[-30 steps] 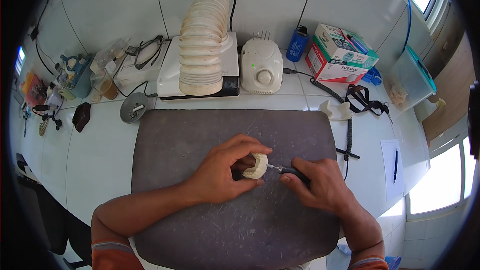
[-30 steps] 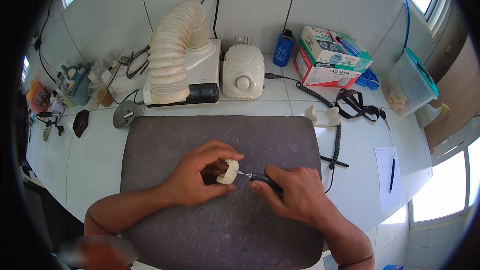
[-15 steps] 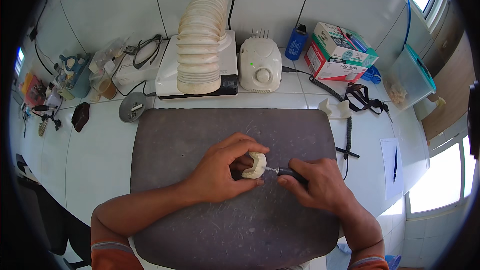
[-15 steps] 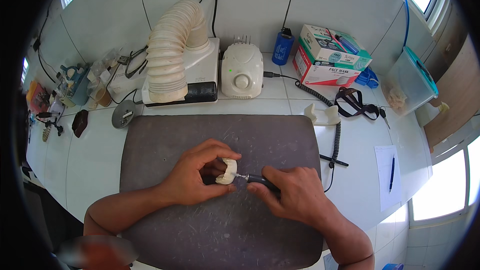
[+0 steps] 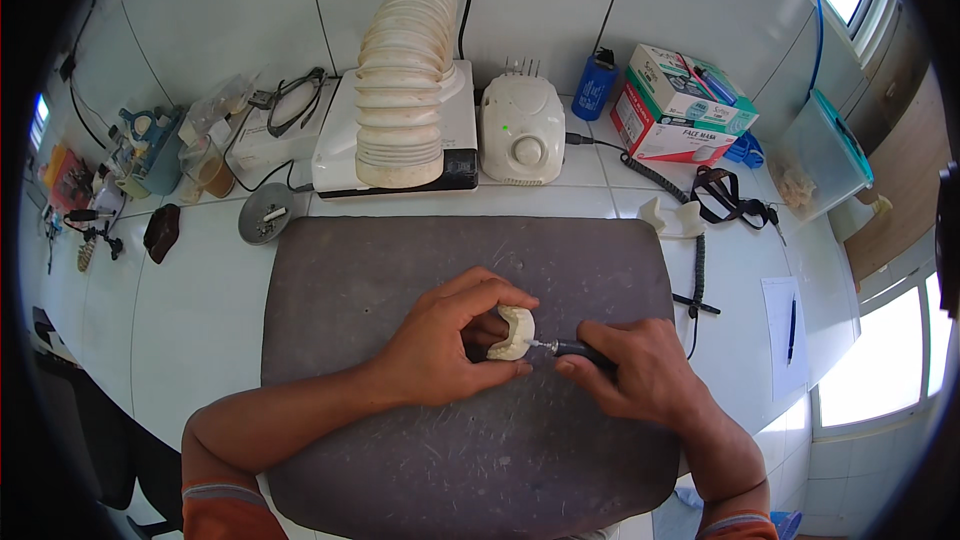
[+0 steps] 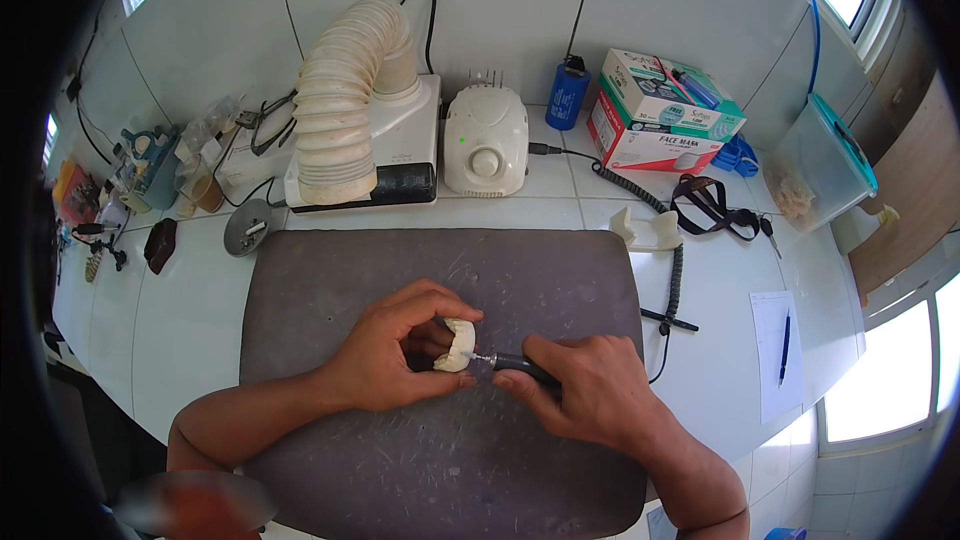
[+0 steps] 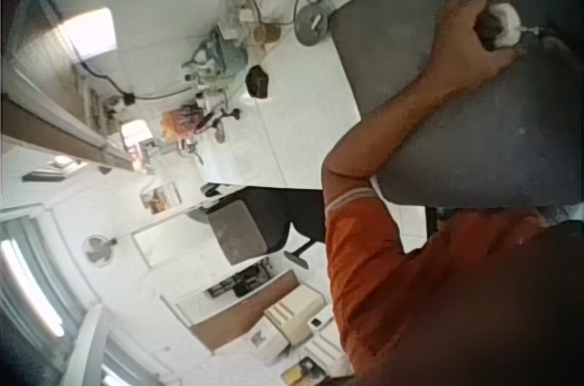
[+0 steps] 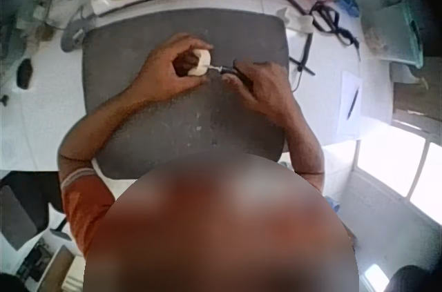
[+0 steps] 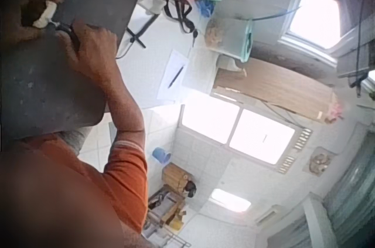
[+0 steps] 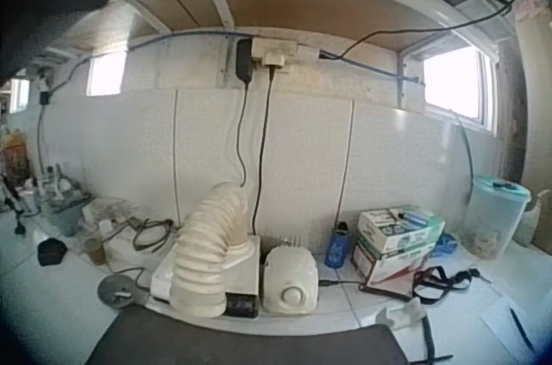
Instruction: Using a rotary tool to polish or trim a dental plaster model.
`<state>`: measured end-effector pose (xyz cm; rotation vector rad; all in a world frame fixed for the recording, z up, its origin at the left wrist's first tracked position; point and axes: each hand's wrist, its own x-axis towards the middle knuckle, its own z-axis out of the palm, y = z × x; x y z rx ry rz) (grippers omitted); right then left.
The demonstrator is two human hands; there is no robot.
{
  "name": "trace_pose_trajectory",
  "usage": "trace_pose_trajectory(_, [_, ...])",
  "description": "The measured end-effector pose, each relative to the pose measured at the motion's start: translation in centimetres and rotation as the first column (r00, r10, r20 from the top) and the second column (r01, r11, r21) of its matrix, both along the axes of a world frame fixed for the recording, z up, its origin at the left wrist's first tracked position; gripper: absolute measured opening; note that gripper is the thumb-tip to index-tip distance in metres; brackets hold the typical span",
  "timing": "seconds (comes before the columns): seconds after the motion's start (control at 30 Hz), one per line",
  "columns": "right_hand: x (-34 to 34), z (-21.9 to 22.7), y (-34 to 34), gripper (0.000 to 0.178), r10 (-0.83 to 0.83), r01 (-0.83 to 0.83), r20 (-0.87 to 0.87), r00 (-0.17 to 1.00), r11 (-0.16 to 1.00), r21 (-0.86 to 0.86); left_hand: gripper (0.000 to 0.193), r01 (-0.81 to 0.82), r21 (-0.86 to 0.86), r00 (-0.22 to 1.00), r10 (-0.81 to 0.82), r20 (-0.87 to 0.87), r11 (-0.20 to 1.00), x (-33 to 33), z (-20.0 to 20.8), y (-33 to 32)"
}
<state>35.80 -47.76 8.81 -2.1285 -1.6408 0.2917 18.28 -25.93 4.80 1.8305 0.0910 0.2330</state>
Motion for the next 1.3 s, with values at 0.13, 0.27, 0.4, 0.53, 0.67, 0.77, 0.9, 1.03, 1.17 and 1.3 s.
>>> trace_pose_trajectory(0.13, [0.13,-0.02,-0.02,0.048,-0.046,0.046,-0.019,0.999,0.999,-0.018,0.062,0.0,0.035,1.0,0.0,-0.012,0.999,-0.01,0.03,0.06])
trace_pose_trajectory(0.27, [0.13,0.06,-0.05,0.048,-0.008,0.008,-0.004,1.0,1.0,-0.019,0.062,0.002,0.046,1.0,-0.001,-0.021,0.999,-0.03,0.1,0.06])
trace_pose_trajectory(0.4, [0.17,0.19,-0.07,0.048,-0.013,0.013,-0.016,1.0,1.0,-0.014,0.062,0.005,0.055,1.0,-0.003,-0.03,0.998,-0.03,0.2,0.08])
trace_pose_trajectory(0.53, [0.08,0.1,0.03,0.048,0.012,-0.012,0.004,1.0,1.0,-0.012,0.062,0.006,0.074,1.0,-0.004,-0.029,0.997,-0.05,0.31,0.12])
trace_pose_trajectory(0.67, [0.13,0.17,-0.03,0.048,-0.017,0.017,-0.012,1.0,1.0,-0.018,0.062,0.01,0.072,1.0,-0.008,-0.03,0.997,-0.03,0.31,0.1])
trace_pose_trajectory(0.77, [0.13,0.19,0.02,0.048,0.006,-0.006,-0.014,1.0,1.0,-0.004,0.061,0.01,0.073,1.0,-0.008,-0.03,0.997,-0.02,0.3,0.13])
trace_pose_trajectory(0.9, [0.19,0.33,-0.01,0.047,-0.013,0.012,-0.023,1.0,0.999,-0.031,0.061,0.007,0.057,1.0,-0.005,-0.03,0.998,0.01,0.26,0.09])
trace_pose_trajectory(1.03, [0.22,0.36,-0.04,0.047,-0.003,0.002,-0.011,1.0,0.999,-0.044,0.061,0.008,0.061,1.0,-0.006,-0.029,0.998,-0.03,0.22,0.1])
trace_pose_trajectory(1.17, [0.17,0.2,-0.01,0.048,-0.019,0.019,-0.015,1.0,1.0,-0.025,0.061,0.013,0.07,1.0,-0.012,-0.024,0.997,0.02,0.15,0.15])
trace_pose_trajectory(1.3, [0.17,0.15,-0.04,0.048,-0.032,0.031,-0.021,0.999,0.999,-0.032,0.061,0.008,0.068,0.999,-0.006,-0.041,0.998,-0.01,0.18,0.1])
